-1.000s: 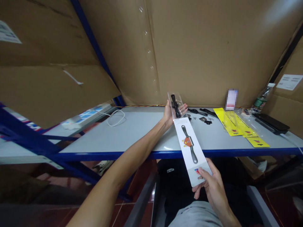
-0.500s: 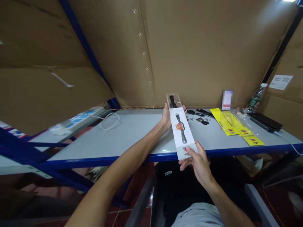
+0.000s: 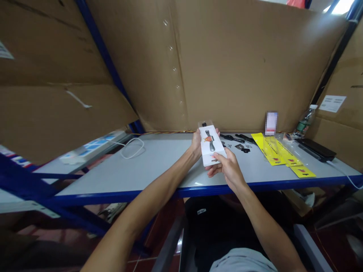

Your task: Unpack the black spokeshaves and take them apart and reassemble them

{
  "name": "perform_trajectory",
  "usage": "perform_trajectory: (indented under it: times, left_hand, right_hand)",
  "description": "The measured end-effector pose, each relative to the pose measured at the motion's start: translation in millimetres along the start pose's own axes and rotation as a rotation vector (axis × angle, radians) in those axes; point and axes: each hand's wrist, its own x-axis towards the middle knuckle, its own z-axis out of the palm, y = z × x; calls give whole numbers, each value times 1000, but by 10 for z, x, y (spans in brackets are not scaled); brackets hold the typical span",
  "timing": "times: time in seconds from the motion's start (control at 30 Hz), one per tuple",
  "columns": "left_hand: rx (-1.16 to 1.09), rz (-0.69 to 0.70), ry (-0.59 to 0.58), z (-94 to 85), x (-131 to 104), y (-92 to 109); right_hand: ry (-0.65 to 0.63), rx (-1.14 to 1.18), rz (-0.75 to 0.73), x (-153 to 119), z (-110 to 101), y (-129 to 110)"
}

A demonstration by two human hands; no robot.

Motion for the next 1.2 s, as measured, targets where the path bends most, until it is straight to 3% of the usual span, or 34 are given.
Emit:
perform_trajectory:
  times: [0.07,0.2,0.3,0.5,0.63,0.77,1.03,1.2]
  left_hand:
    - [-32,3,31,1,31,-1]
    - [-94,-14,37,6,63,-35]
    - [-101,-38,6,1,54,-52]
    - [-107,21,24,-1,83,21]
    - [-134,69,101,17,123,25]
    - [-125,57,60,19,127,-5]
    - [-177,113,41,-22,144,28]
    - [-89,19,87,-73,205,109]
  right_hand:
    - [141,-162,-140,2,-36,70]
    - [506,-667,-710,-25,-94,147]
    - [482,-1019,-930,19,-70,105]
    - [344,-1299,-988,302,25,10]
    - [338,-1407,-928,594,26,35]
    - [289,-1505,-887,831,18,-21]
    - [161,-1583,-907,978,3,-107]
    - [38,-1548,-985,1081,-153,-149]
